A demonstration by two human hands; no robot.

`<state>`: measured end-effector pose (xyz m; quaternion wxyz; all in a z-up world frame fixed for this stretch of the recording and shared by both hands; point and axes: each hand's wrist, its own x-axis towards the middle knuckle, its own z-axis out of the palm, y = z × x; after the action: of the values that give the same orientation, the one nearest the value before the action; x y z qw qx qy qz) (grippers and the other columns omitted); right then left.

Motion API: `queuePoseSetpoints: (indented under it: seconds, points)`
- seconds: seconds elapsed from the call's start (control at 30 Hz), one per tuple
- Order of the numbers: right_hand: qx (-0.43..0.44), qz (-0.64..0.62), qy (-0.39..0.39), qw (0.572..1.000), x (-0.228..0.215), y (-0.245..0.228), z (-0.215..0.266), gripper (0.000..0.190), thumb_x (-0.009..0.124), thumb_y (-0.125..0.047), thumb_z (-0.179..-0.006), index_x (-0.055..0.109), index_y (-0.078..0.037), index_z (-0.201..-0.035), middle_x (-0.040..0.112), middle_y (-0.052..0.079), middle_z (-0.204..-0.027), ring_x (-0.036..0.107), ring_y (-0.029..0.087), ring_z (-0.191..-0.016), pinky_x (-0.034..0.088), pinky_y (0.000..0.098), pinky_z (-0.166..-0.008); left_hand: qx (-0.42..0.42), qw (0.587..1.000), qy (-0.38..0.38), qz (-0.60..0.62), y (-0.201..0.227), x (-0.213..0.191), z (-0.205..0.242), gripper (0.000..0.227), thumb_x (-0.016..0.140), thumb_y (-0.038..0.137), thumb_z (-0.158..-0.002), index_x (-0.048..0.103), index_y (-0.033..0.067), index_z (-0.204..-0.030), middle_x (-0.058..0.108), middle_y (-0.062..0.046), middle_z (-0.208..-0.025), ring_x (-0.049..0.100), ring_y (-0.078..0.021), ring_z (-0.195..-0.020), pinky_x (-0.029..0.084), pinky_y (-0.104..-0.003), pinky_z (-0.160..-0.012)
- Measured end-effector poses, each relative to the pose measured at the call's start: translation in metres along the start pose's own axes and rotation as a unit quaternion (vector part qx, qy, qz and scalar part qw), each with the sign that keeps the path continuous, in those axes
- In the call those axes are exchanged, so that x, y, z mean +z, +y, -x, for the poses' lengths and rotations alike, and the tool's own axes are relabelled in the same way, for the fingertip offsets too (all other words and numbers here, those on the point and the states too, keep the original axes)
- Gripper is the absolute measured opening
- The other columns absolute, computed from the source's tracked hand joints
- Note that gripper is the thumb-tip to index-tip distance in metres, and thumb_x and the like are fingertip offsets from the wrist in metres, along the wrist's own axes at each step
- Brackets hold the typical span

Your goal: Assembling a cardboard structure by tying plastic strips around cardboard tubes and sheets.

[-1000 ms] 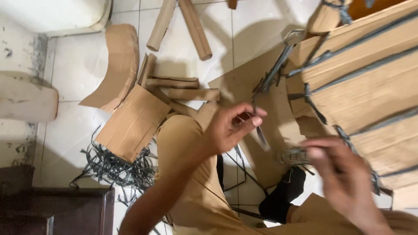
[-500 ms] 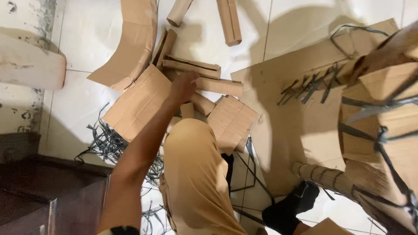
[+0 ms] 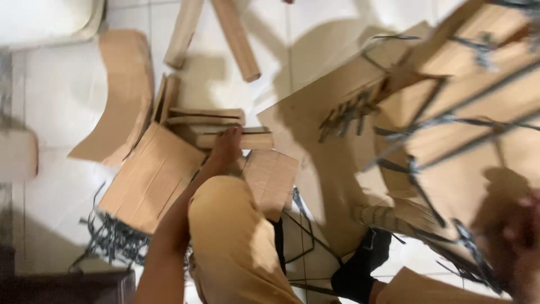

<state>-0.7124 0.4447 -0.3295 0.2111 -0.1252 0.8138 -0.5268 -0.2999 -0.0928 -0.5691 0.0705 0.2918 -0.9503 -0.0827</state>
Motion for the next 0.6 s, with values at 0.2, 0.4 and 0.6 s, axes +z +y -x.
queuePoseSetpoints:
  seconds: [0.2, 0.4, 0.6]
  points:
    - [-0.119, -0.026, 0.036, 0.992, 0.069, -0.174, 0.074, 0.016, 0.044, 0.006, -0.118, 0.049, 0.001, -0.132, 0.061, 0.012, -0.122, 0.049, 0.013, -0.074, 0.037, 0.0222, -0.062, -0.022, 0.966, 0.016, 0.256, 0.094, -0.213, -0.031, 0.074, 0.07, 0.009, -0.077, 0.041, -0.0009, -0.143, 0.064, -0.026, -0.121, 0.068, -0.0405, -0.102, 0.057, -0.046, -0.078]
    - [-0.225, -0.089, -0.01, 0.97, 0.061, -0.164, 0.06, 0.018, 0.052, 0.007, -0.108, 0.057, 0.003, -0.125, 0.059, 0.01, -0.083, 0.052, 0.013, -0.056, 0.042, 0.0218, -0.043, 0.02, 0.88, -0.066, 0.469, 0.239, -0.363, -0.036, 0.078, 0.07, 0.011, -0.076, 0.028, 0.0082, -0.142, 0.063, -0.013, -0.107, 0.071, -0.0227, -0.071, 0.064, -0.032, -0.051]
    - [-0.261, -0.083, 0.023, 0.962, 0.029, -0.169, 0.054, 0.019, 0.056, 0.006, -0.112, 0.054, 0.005, -0.131, 0.063, 0.015, -0.111, 0.062, 0.017, -0.077, 0.051, 0.0258, -0.061, 0.165, 0.765, 0.083, 0.617, 0.352, -0.348, -0.038, 0.041, 0.074, 0.012, -0.085, 0.051, 0.0033, -0.117, 0.061, -0.004, -0.088, 0.064, -0.0157, -0.068, 0.064, -0.029, -0.054]
